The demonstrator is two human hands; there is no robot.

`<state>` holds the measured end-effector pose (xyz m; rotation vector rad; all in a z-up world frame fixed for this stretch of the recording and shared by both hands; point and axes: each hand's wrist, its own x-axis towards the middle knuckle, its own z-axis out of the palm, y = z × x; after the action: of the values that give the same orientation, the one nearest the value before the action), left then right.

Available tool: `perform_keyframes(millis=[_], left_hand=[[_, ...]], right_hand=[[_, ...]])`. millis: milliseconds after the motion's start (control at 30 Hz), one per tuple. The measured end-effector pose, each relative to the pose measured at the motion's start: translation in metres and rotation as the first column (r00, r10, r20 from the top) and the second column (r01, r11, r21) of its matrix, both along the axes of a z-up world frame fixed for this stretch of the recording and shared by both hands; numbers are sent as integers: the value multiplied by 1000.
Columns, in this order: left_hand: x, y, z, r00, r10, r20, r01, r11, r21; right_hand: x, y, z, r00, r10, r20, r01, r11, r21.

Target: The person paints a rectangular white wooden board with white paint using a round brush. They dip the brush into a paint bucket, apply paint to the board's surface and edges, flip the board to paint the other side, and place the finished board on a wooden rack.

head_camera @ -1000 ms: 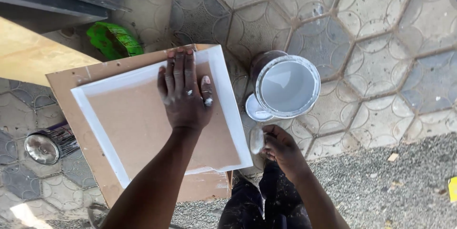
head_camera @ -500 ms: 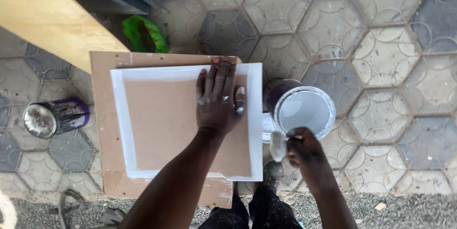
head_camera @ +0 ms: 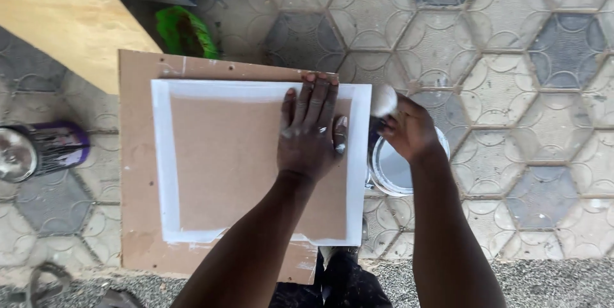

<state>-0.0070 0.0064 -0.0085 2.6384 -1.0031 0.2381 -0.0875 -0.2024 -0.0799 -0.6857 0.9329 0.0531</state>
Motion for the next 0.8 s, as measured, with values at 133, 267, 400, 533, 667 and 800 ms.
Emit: perform_keyframes(millis=[133,267,400,533,667,800], left_hand=[[0,2,-1,1000,-16,-26,16,1000,4],[4,-1,3,999,-42,13,42,999,-2],[4,1,9,999,-48,14,48,997,56],[4,1,11,999,-50,-6,51,996,79],[4,1,11,998,-58,-8,59,996,62],[6,0,9,998,-29,47,29,1000,11]], right_hand=[[21,3,-55,995,88,-56,-82,991,103],[-2,31,-1,969,148,-199,-106,972,211],[-62,75,46,946,258,-196,-192,934,301],[-127,96,38,899,372,-230,-265,881,391],[-178,91,4,666,726,-170,-662,681,312],[-176,69,38,746,458,-484,-439,884,160]])
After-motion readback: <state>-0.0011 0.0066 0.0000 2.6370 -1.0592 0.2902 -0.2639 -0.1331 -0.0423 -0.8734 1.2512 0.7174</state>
